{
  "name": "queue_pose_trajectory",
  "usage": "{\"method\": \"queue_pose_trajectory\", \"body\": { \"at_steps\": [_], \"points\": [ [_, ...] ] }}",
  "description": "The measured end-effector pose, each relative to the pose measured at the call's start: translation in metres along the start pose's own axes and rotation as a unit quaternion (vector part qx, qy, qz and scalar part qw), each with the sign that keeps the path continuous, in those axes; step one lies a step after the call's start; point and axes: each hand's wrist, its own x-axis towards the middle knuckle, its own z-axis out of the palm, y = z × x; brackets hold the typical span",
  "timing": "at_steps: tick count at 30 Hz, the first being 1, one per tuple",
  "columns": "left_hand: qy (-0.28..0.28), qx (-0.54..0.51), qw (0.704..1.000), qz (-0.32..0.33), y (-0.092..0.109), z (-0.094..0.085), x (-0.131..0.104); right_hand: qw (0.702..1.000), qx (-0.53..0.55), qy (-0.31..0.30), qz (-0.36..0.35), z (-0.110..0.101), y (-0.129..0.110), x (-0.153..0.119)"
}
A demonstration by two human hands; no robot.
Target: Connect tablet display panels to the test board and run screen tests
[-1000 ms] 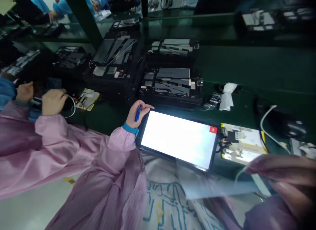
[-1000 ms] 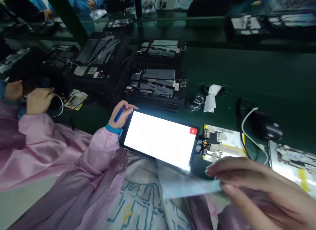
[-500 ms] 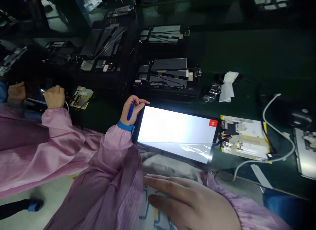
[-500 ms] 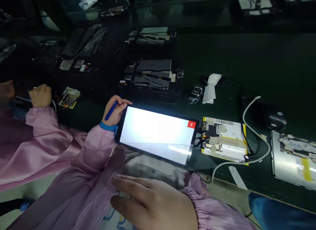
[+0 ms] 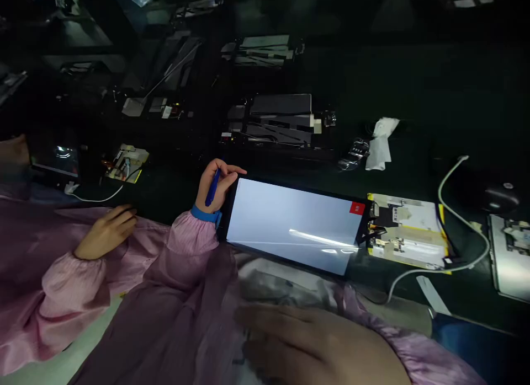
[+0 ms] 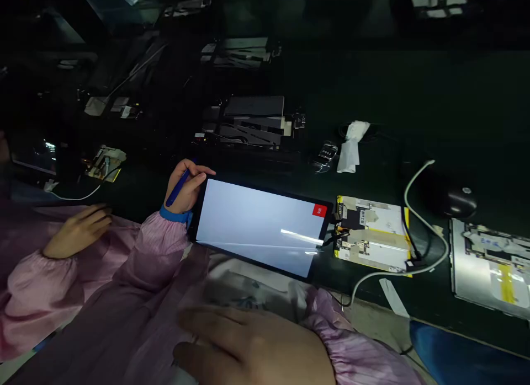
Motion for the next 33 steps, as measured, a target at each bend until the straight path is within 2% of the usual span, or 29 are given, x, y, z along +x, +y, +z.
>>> {"method": "queue_pose_trajectory", "body": {
  "at_steps": [2,4,9,11,14,16,21,27,30,32,33],
  "points": [
    [0.000,-0.002,1.000,-0.002,-0.001,0.000,0.000,1.000,0.007,-0.008,-0.006,-0.003,0.000,0.001],
    [-0.001,-0.006,1.000,-0.002,-0.003,0.000,0.000,1.000,0.011,0.016,0.005,-0.007,-0.001,0.001],
    [-0.007,-0.009,1.000,-0.006,-0.005,0.000,0.000,0.982,0.078,0.162,0.053,-0.024,0.009,-0.015],
    [-0.006,-0.003,1.000,-0.009,-0.005,0.001,0.000,0.956,0.131,0.245,0.098,-0.035,0.020,-0.023],
    [-0.003,0.007,1.000,-0.010,-0.006,0.001,0.001,0.879,0.219,0.392,0.157,-0.060,0.046,-0.031],
    [-0.004,0.013,1.000,-0.011,-0.006,0.000,0.002,0.840,0.253,0.451,0.163,-0.081,0.064,-0.034],
    [-0.003,0.011,1.000,-0.015,-0.006,0.000,0.003,0.787,0.274,0.490,0.257,-0.129,0.099,-0.044],
    [0.006,0.016,0.999,-0.032,-0.004,0.002,0.004,0.716,0.341,0.524,0.311,-0.160,0.109,-0.040],
    [0.005,0.014,0.999,-0.035,-0.005,0.002,0.004,0.720,0.336,0.521,0.312,-0.167,0.111,-0.033],
    [0.002,0.003,1.000,-0.028,-0.006,0.002,0.003,0.745,0.324,0.496,0.307,-0.169,0.115,-0.034],
    [0.000,-0.002,1.000,-0.026,-0.007,0.002,0.003,0.769,0.302,0.478,0.299,-0.169,0.119,-0.035]
  ]
}}
